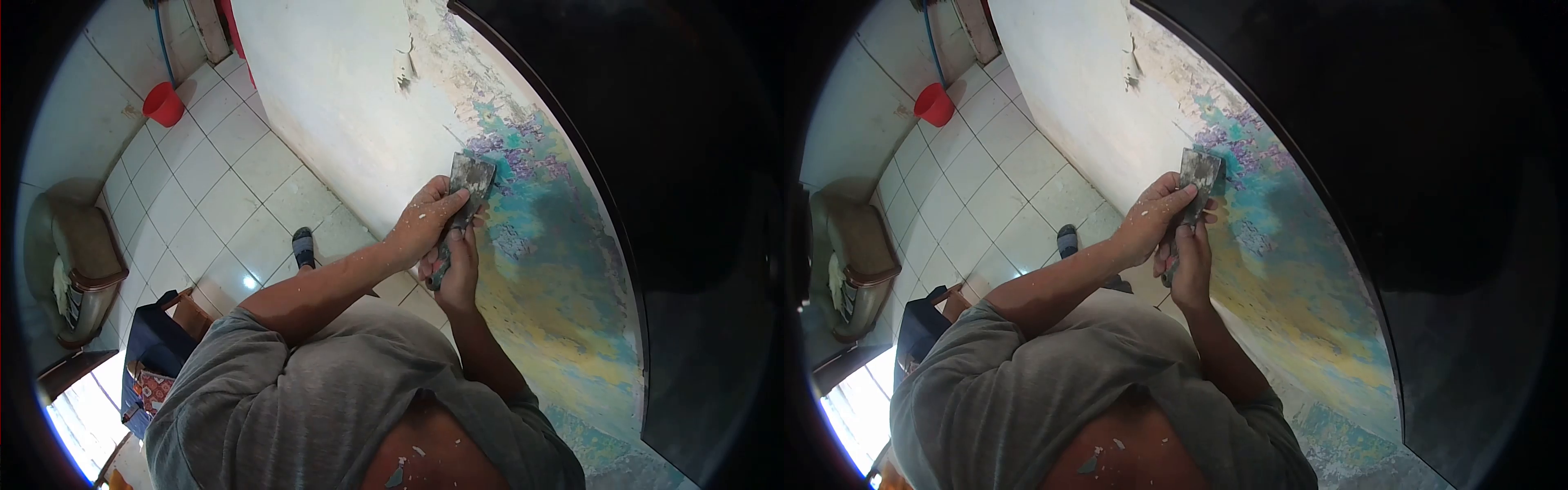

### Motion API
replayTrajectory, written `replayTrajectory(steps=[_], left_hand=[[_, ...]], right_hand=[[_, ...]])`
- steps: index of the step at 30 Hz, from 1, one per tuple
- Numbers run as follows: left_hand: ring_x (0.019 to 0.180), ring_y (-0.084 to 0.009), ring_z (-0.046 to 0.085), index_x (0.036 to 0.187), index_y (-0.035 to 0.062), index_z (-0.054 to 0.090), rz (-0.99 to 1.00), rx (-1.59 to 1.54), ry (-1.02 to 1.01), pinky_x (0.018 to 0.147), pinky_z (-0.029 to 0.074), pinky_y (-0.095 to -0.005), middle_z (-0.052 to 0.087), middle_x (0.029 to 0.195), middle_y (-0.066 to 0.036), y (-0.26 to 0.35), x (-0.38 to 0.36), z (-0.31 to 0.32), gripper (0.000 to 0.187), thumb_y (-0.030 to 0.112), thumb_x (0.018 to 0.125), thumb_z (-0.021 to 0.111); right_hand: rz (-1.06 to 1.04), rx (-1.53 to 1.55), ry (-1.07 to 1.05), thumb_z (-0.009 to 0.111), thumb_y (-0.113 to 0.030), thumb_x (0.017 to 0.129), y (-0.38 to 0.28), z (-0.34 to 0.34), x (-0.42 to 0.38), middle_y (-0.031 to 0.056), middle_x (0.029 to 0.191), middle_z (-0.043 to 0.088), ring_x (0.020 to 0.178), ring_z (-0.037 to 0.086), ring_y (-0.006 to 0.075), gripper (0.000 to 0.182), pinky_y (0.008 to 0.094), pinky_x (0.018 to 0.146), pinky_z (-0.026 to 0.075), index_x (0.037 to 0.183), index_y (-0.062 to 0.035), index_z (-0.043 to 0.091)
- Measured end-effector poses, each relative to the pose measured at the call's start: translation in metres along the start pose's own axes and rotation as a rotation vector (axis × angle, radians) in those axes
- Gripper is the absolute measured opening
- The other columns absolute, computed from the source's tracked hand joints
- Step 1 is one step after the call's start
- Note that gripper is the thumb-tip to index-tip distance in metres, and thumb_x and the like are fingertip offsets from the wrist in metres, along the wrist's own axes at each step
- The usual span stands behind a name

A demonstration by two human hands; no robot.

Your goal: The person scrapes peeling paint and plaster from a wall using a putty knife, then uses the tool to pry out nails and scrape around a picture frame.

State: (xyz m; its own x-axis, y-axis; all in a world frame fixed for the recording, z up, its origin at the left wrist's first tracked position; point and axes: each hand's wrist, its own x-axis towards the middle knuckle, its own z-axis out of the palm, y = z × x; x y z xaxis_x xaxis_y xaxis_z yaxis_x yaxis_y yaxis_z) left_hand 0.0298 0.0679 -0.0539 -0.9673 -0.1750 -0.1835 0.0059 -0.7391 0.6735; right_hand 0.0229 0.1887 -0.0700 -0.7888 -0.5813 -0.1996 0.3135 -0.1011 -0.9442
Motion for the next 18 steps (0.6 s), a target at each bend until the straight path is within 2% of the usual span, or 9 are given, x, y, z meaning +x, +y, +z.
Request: replayTrajectory(steps=[4, 6, 7, 9, 14, 18], left_hand=[[0.075, -0.0152, 0.067, 0.113, 0.0046, 0.05, -0.01, -0.009, -0.012, 0.055, 0.053, -0.0239, 0.069, 0.095, -0.012, -0.005, 0.004, -0.012, 0.034, 0.038, 0.106, 0.048], [0.072, -0.0137, 0.066, 0.111, 0.0049, 0.052, 0.053, 0.186, -0.047, 0.058, 0.053, -0.025, 0.067, 0.085, -0.01, -0.004, 0.012, -0.022, 0.038, 0.042, 0.105, 0.048], [0.072, -0.0137, 0.066, 0.111, 0.0049, 0.052, 0.052, 0.186, -0.049, 0.058, 0.053, -0.025, 0.067, 0.085, -0.01, 0.007, 0.016, -0.021, 0.038, 0.042, 0.105, 0.048], [0.068, -0.0124, 0.064, 0.11, 0.0056, 0.054, -0.038, 0.237, -0.002, 0.06, 0.052, -0.0246, 0.065, 0.079, -0.009, 0.026, 0.021, -0.019, 0.039, 0.044, 0.104, 0.049], [0.067, -0.0119, 0.063, 0.108, 0.0061, 0.055, -0.001, 0.195, -0.017, 0.061, 0.052, -0.0247, 0.064, 0.079, -0.007, -0.005, 0.024, -0.027, 0.039, 0.044, 0.104, 0.05], [0.067, -0.0118, 0.063, 0.107, 0.0059, 0.055, 0.014, 0.178, -0.042, 0.06, 0.051, -0.0242, 0.063, 0.08, -0.006, -0.001, 0.034, -0.031, 0.039, 0.045, 0.104, 0.05]], right_hand=[[0.039, 0.058, 0.002, 0.035, -0.033, 0.108, 0.001, 0.017, -0.009, 0.0048, 0.071, 0.051, 0.048, 0.049, 0.0139, 0.04, 0.0285, 0.044, 0.044, 0.138, -0.0072, 0.037], [0.076, 0.136, 0.076, 0.033, -0.033, 0.109, -0.001, 0.031, -0.006, 0.0034, 0.069, 0.048, 0.046, 0.047, 0.0131, 0.035, 0.0277, 0.041, 0.042, 0.132, -0.0075, 0.04], [0.075, 0.137, 0.078, 0.033, -0.033, 0.109, 0.005, 0.034, 0.004, 0.0034, 0.069, 0.048, 0.046, 0.047, 0.0131, 0.035, 0.0277, 0.041, 0.042, 0.132, -0.0075, 0.04], [-0.054, 0.076, 0.095, 0.031, -0.03, 0.109, 0.019, 0.037, 0.024, 0.0031, 0.067, 0.047, 0.044, 0.046, 0.0121, 0.029, 0.0263, 0.04, 0.04, 0.125, -0.0074, 0.041], [-0.07, 0.02, 0.116, 0.031, -0.026, 0.11, 0.021, 0.031, 0.011, 0.0027, 0.068, 0.047, 0.044, 0.044, 0.0106, 0.024, 0.0258, 0.039, 0.039, 0.12, -0.0071, 0.042], [-0.13, -0.011, 0.1, 0.032, -0.023, 0.109, 0.037, 0.025, 0.024, 0.0024, 0.068, 0.047, 0.045, 0.043, 0.0097, 0.023, 0.025, 0.04, 0.039, 0.12, -0.0055, 0.042]])
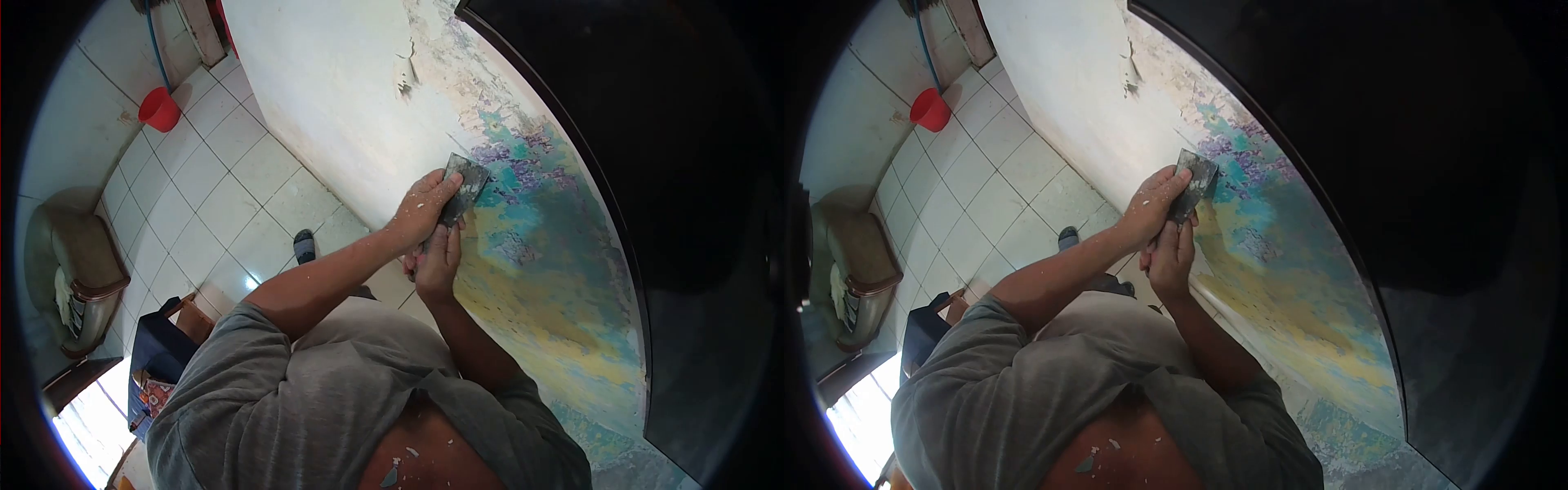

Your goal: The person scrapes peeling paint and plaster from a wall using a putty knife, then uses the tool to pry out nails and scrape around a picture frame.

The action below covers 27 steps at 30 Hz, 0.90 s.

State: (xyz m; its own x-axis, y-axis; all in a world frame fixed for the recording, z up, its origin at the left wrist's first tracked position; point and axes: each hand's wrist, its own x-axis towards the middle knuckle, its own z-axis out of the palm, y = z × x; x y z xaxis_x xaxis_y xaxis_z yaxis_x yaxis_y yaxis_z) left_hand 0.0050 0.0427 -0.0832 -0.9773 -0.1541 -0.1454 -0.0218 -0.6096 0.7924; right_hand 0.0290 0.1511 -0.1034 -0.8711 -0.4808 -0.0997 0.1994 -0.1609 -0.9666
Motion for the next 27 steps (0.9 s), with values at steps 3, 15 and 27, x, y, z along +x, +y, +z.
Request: replayTrajectory(steps=[3, 15, 27], left_hand=[[0.066, -0.0117, 0.063, 0.106, 0.0058, 0.055, 0.027, -0.011, -0.018, 0.059, 0.051, -0.0238, 0.063, 0.079, -0.006, -0.004, 0.002, -0.003, 0.038, 0.043, 0.104, 0.05], [0.064, -0.0117, 0.062, 0.109, 0.0071, 0.054, 0.094, -0.057, -0.027, 0.058, 0.051, -0.0228, 0.065, 0.077, -0.008, -0.023, 0.005, -0.003, 0.039, 0.045, 0.104, 0.048], [0.061, -0.0131, 0.06, 0.108, 0.0071, 0.055, 0.404, 0.372, 0.126, 0.057, 0.051, -0.0236, 0.064, 0.079, -0.009, -0.026, 0.011, -0.006, 0.044, 0.05, 0.103, 0.049]], right_hand=[[-0.028, 0.002, 0.007, 0.032, -0.021, 0.11, 0.005, 0.0, 0.002, 0.002, 0.068, 0.046, 0.046, 0.043, 0.0093, 0.022, 0.0243, 0.041, 0.039, 0.119, -0.0049, 0.043], [-0.055, -0.087, -0.039, 0.033, -0.019, 0.109, -0.003, -0.007, -0.007, 0.0005, 0.064, 0.045, 0.045, 0.042, 0.0082, 0.023, 0.0239, 0.042, 0.038, 0.123, -0.0039, 0.044], [0.015, -0.105, -0.023, 0.034, -0.021, 0.109, -0.021, -0.001, 0.003, 0.0021, 0.067, 0.047, 0.045, 0.042, 0.0084, 0.02, 0.0241, 0.04, 0.037, 0.115, -0.0049, 0.043]])
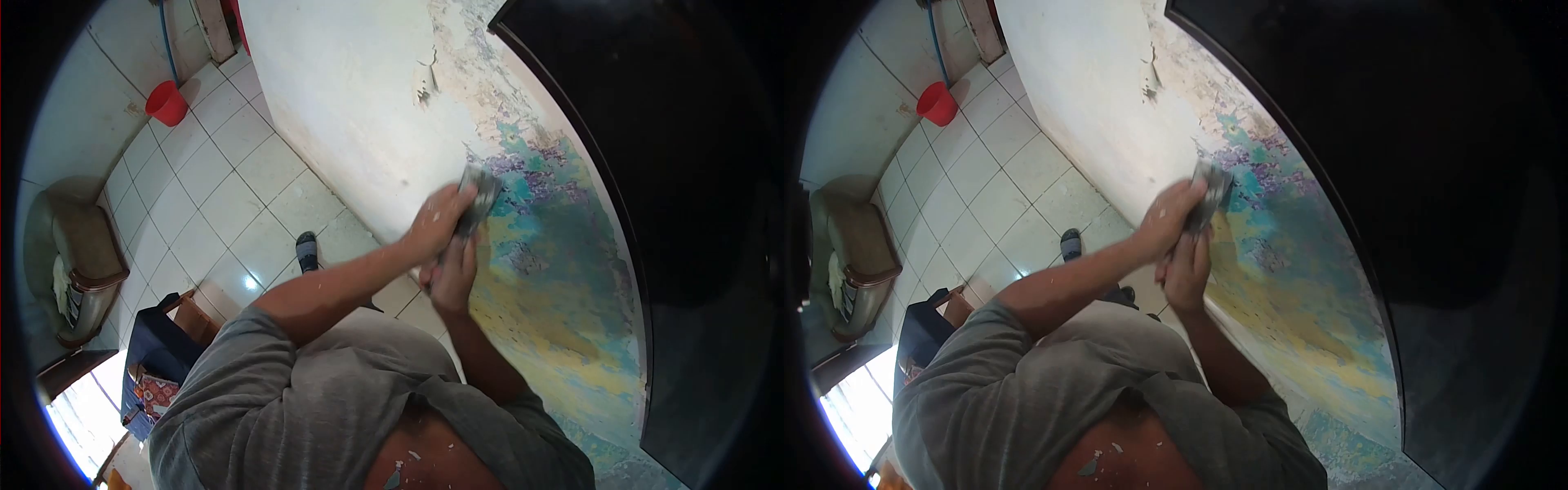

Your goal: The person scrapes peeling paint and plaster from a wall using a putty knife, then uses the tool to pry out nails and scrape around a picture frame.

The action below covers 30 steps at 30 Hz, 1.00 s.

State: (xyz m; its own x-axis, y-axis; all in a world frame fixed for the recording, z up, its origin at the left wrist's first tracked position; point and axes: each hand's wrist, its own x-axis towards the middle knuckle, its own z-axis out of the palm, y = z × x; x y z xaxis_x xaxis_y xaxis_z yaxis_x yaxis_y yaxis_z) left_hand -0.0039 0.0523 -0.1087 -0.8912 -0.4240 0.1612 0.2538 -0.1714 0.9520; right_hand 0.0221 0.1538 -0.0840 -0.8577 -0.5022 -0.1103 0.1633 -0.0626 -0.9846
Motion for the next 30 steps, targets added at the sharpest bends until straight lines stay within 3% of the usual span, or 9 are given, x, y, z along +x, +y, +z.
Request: replayTrajectory(steps=[1, 3, 10, 17, 19, 21, 27, 29, 30], left_hand=[[0.061, -0.0131, 0.06, 0.108, 0.0071, 0.055, -0.01, -0.004, -0.003, 0.057, 0.051, -0.0236, 0.064, 0.079, -0.009, 0.018, -0.001, -0.002, 0.044, 0.05, 0.103, 0.049], [0.065, -0.0128, 0.061, 0.111, 0.0062, 0.055, -0.408, -0.367, -0.08, 0.061, 0.051, -0.0252, 0.062, 0.08, -0.008, 0.052, 0.006, -0.009, 0.045, 0.05, 0.102, 0.049], [0.067, -0.0133, 0.062, 0.111, 0.005, 0.054, -0.226, -0.345, -0.048, 0.06, 0.052, -0.0264, 0.064, 0.079, -0.009, 0.019, 0.007, 0.002, 0.046, 0.05, 0.103, 0.049], [0.068, -0.0147, 0.062, 0.112, 0.0057, 0.055, -0.337, -0.411, -0.079, 0.062, 0.052, -0.027, 0.063, 0.081, -0.009, 0.03, -0.001, -0.009, 0.047, 0.051, 0.101, 0.051], [0.071, -0.0153, 0.062, 0.113, 0.0048, 0.055, -0.13, -0.002, -0.026, 0.063, 0.052, -0.0273, 0.064, 0.083, -0.01, 0.014, 0.0, -0.004, 0.048, 0.051, 0.101, 0.051], [0.072, -0.0155, 0.062, 0.114, 0.0043, 0.055, -0.387, -0.316, -0.038, 0.063, 0.051, -0.0272, 0.063, 0.084, -0.01, 0.042, 0.013, -0.006, 0.049, 0.051, 0.101, 0.051], [0.071, -0.0151, 0.062, 0.112, 0.0044, 0.055, -0.366, -0.4, -0.085, 0.064, 0.051, -0.0275, 0.063, 0.083, -0.009, 0.033, -0.003, -0.01, 0.047, 0.05, 0.102, 0.05], [0.069, -0.0135, 0.062, 0.11, 0.0053, 0.055, -0.01, 0.12, 0.004, 0.064, 0.051, -0.027, 0.064, 0.08, -0.009, 0.011, -0.004, -0.001, 0.045, 0.05, 0.102, 0.051], [0.067, -0.0138, 0.062, 0.109, 0.0056, 0.055, -0.265, -0.294, -0.072, 0.063, 0.051, -0.0268, 0.063, 0.079, -0.009, 0.022, 0.006, 0.002, 0.045, 0.049, 0.102, 0.051]], right_hand=[[-0.001, -0.024, -0.022, 0.033, -0.021, 0.109, -0.003, -0.002, 0.004, 0.0022, 0.067, 0.047, 0.044, 0.042, 0.0085, 0.02, 0.0239, 0.04, 0.037, 0.115, -0.0048, 0.043], [0.003, -0.031, 0.061, 0.033, -0.022, 0.109, 0.0, 0.007, 0.007, 0.0022, 0.064, 0.046, 0.044, 0.043, 0.0085, 0.021, 0.0232, 0.04, 0.037, 0.117, -0.0042, 0.043], [-0.027, -0.009, -0.006, 0.035, -0.02, 0.108, -0.003, 0.002, 0.006, 0.0019, 0.062, 0.046, 0.044, 0.043, 0.0085, 0.022, 0.0238, 0.04, 0.036, 0.12, -0.0029, 0.043], [-0.018, 0.009, 0.031, 0.035, -0.019, 0.107, -0.004, 0.01, -0.011, 0.0015, 0.062, 0.045, 0.044, 0.042, 0.0085, 0.021, 0.0241, 0.04, 0.036, 0.119, -0.0035, 0.043], [0.036, 0.039, 0.085, 0.035, -0.019, 0.107, -0.006, 0.01, -0.007, 0.0016, 0.062, 0.045, 0.043, 0.042, 0.0087, 0.02, 0.0243, 0.04, 0.037, 0.118, -0.0036, 0.043], [-0.021, -0.003, 0.011, 0.035, -0.02, 0.108, -0.014, 0.007, 0.012, 0.0022, 0.063, 0.046, 0.043, 0.042, 0.0088, 0.021, 0.0245, 0.039, 0.037, 0.118, -0.0036, 0.043], [-0.009, -0.01, 0.041, 0.035, -0.021, 0.108, -0.008, 0.013, -0.015, 0.0031, 0.063, 0.046, 0.043, 0.042, 0.0096, 0.019, 0.0245, 0.04, 0.038, 0.116, -0.0047, 0.042], [0.043, 0.055, 0.098, 0.034, -0.02, 0.108, -0.006, 0.013, -0.014, 0.0031, 0.063, 0.045, 0.043, 0.042, 0.0098, 0.019, 0.0245, 0.04, 0.038, 0.116, -0.0052, 0.042], [0.052, 0.028, 0.106, 0.034, -0.021, 0.108, -0.01, 0.015, -0.007, 0.003, 0.063, 0.045, 0.044, 0.043, 0.0098, 0.02, 0.0246, 0.04, 0.038, 0.118, -0.0054, 0.041]])
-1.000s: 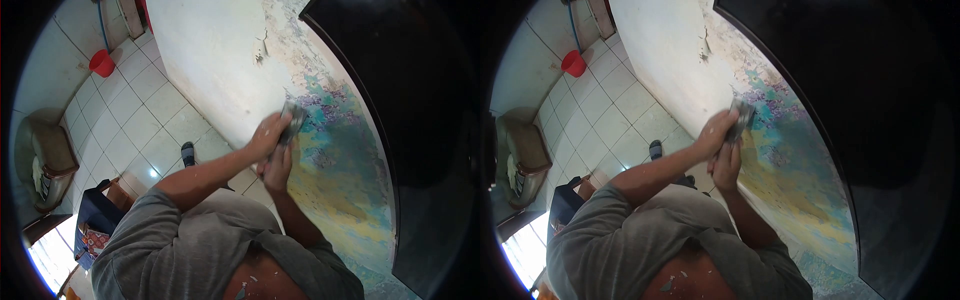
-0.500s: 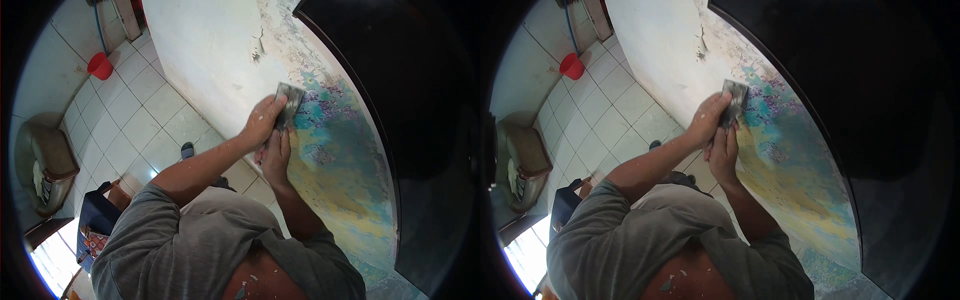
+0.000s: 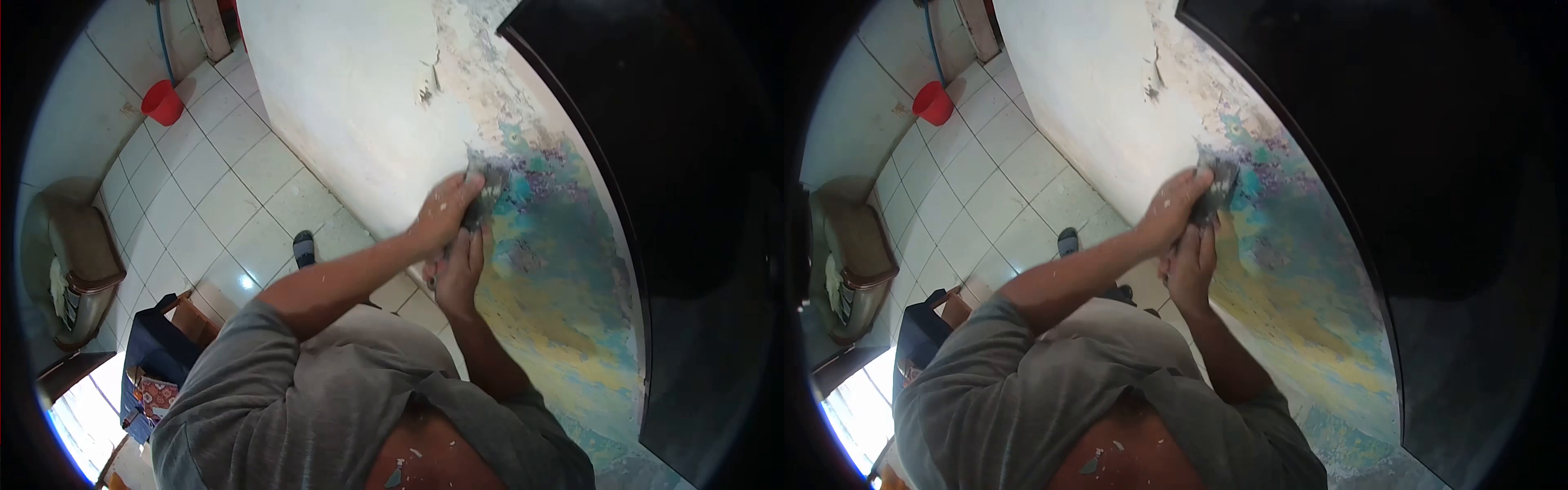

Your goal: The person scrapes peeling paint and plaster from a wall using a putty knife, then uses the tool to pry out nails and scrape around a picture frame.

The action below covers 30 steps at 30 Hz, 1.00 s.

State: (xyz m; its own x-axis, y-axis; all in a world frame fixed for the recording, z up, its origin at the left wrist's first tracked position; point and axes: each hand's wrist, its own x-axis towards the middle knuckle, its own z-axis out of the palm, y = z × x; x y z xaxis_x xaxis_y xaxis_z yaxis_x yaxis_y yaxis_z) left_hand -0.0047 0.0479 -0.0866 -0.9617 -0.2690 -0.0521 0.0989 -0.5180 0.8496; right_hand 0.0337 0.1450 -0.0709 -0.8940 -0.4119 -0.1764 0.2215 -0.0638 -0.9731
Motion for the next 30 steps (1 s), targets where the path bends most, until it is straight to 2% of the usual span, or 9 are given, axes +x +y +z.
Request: replayTrajectory(steps=[3, 9, 12, 15, 17, 18, 22, 26, 30], left_hand=[[0.067, -0.0152, 0.063, 0.11, 0.0046, 0.055, -0.169, -0.11, -0.041, 0.063, 0.052, -0.0273, 0.063, 0.081, -0.009, 0.028, -0.01, 0.001, 0.048, 0.051, 0.101, 0.051], [0.066, -0.0125, 0.062, 0.109, 0.0048, 0.055, 0.019, -0.11, 0.048, 0.062, 0.052, -0.0252, 0.064, 0.083, -0.008, 0.011, 0.002, 0.011, 0.05, 0.054, 0.1, 0.052], [0.069, -0.0124, 0.062, 0.111, 0.0051, 0.056, 0.008, -0.154, -0.002, 0.063, 0.052, -0.0261, 0.063, 0.085, -0.007, 0.028, 0.0, 0.006, 0.05, 0.054, 0.1, 0.052], [0.069, -0.0116, 0.062, 0.11, 0.0055, 0.056, -0.021, -0.2, -0.01, 0.064, 0.052, -0.0261, 0.064, 0.086, -0.007, 0.01, -0.011, 0.008, 0.048, 0.052, 0.101, 0.052], [0.069, -0.0119, 0.062, 0.109, 0.0052, 0.057, 0.123, 0.138, 0.05, 0.064, 0.052, -0.026, 0.064, 0.086, -0.008, 0.002, -0.008, 0.008, 0.048, 0.052, 0.101, 0.051], [0.068, -0.0128, 0.062, 0.11, 0.0049, 0.057, 0.164, -0.052, 0.066, 0.064, 0.052, -0.0268, 0.064, 0.086, -0.008, -0.002, 0.004, 0.013, 0.05, 0.053, 0.101, 0.05], [0.067, -0.014, 0.063, 0.114, 0.0042, 0.057, -0.04, -0.08, 0.018, 0.064, 0.053, -0.0278, 0.064, 0.088, -0.009, 0.041, -0.006, 0.001, 0.049, 0.051, 0.101, 0.051], [0.068, -0.0137, 0.063, 0.116, 0.0049, 0.056, -0.095, -0.079, -0.013, 0.063, 0.052, -0.0255, 0.064, 0.087, -0.009, -0.003, -0.018, 0.012, 0.048, 0.05, 0.102, 0.052], [0.068, -0.0139, 0.063, 0.114, 0.0036, 0.056, -0.069, -0.25, -0.018, 0.063, 0.052, -0.0271, 0.063, 0.087, -0.007, 0.038, -0.006, 0.011, 0.049, 0.05, 0.101, 0.053]], right_hand=[[-0.015, -0.046, -0.031, 0.033, -0.022, 0.109, 0.004, -0.007, 0.002, 0.0026, 0.064, 0.045, 0.046, 0.045, 0.0097, 0.023, 0.0247, 0.041, 0.039, 0.123, -0.0059, 0.04], [-0.018, -0.206, -0.033, 0.033, -0.021, 0.109, -0.018, -0.014, 0.003, 0.0015, 0.065, 0.046, 0.046, 0.044, 0.009, 0.022, 0.0247, 0.041, 0.039, 0.119, -0.0052, 0.043], [-0.164, -0.126, -0.156, 0.034, -0.021, 0.109, -0.015, -0.008, 0.019, 0.0013, 0.066, 0.047, 0.045, 0.044, 0.0077, 0.022, 0.023, 0.04, 0.037, 0.119, -0.0044, 0.044], [-0.02, -0.112, -0.032, 0.034, -0.022, 0.109, -0.011, -0.011, -0.01, 0.0019, 0.066, 0.048, 0.045, 0.044, 0.0076, 0.022, 0.0233, 0.04, 0.036, 0.118, -0.0045, 0.044], [-0.052, -0.14, -0.066, 0.033, -0.021, 0.109, -0.014, -0.017, 0.005, 0.0024, 0.066, 0.048, 0.045, 0.044, 0.008, 0.022, 0.0237, 0.04, 0.037, 0.119, -0.0045, 0.043], [-0.085, -0.165, -0.085, 0.033, -0.021, 0.109, -0.014, -0.02, 0.009, 0.0028, 0.066, 0.048, 0.045, 0.044, 0.0084, 0.022, 0.024, 0.04, 0.037, 0.119, -0.0044, 0.042], [-0.121, -0.173, -0.166, 0.033, -0.02, 0.108, -0.015, -0.01, 0.018, 0.0031, 0.067, 0.048, 0.044, 0.044, 0.009, 0.023, 0.0237, 0.04, 0.039, 0.122, -0.0032, 0.042], [0.007, -0.173, -0.014, 0.031, -0.02, 0.108, -0.016, -0.016, -0.016, 0.0023, 0.066, 0.049, 0.045, 0.045, 0.0096, 0.023, 0.0248, 0.041, 0.04, 0.12, -0.0033, 0.042], [-0.082, -0.169, -0.093, 0.032, -0.023, 0.108, -0.022, -0.011, 0.013, 0.0025, 0.065, 0.049, 0.045, 0.046, 0.0098, 0.026, 0.0251, 0.041, 0.04, 0.123, -0.0038, 0.042]])
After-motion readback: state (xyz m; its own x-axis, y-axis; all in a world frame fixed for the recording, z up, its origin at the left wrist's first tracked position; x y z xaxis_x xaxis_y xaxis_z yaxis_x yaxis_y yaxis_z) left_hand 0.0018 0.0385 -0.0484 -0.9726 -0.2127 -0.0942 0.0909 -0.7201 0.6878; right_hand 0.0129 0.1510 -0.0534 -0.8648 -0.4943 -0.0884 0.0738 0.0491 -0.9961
